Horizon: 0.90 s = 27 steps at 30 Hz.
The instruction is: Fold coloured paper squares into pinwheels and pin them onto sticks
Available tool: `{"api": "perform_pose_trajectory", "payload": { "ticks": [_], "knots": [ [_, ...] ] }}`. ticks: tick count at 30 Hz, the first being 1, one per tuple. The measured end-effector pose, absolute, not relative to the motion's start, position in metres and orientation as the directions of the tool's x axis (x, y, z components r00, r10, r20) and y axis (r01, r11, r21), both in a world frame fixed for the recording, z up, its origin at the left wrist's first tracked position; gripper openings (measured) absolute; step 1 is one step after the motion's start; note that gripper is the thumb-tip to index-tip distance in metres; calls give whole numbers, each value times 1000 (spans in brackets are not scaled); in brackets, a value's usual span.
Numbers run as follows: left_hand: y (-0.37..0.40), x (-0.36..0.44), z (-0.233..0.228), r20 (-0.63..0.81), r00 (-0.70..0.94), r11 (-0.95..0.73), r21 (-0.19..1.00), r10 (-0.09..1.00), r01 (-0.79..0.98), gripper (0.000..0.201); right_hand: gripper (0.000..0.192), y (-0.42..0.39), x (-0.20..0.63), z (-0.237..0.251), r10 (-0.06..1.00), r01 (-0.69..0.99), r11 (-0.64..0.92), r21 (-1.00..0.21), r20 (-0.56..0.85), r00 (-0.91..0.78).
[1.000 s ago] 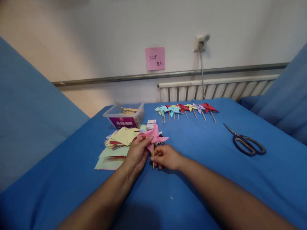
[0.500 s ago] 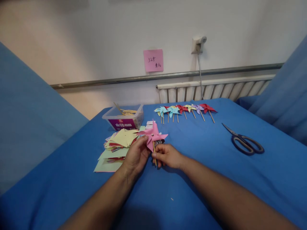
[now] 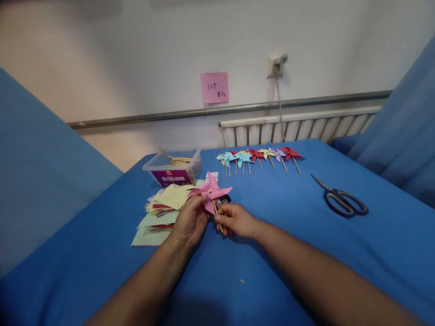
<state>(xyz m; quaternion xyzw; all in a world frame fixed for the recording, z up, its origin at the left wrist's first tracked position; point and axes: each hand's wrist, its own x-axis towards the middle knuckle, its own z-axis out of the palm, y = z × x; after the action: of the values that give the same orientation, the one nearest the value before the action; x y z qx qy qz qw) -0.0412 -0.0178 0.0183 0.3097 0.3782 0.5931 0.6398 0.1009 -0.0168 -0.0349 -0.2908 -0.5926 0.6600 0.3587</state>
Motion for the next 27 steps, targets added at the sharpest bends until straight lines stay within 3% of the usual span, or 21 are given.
{"api": "perform_pose_trajectory", "payload": {
  "ticks": [27],
  "knots": [
    [-12,-45,21,-92,-40,64,886,995,-460,19,44,-11,94,-33,810,-100,-111,-989,-32,-586]
  ]
}}
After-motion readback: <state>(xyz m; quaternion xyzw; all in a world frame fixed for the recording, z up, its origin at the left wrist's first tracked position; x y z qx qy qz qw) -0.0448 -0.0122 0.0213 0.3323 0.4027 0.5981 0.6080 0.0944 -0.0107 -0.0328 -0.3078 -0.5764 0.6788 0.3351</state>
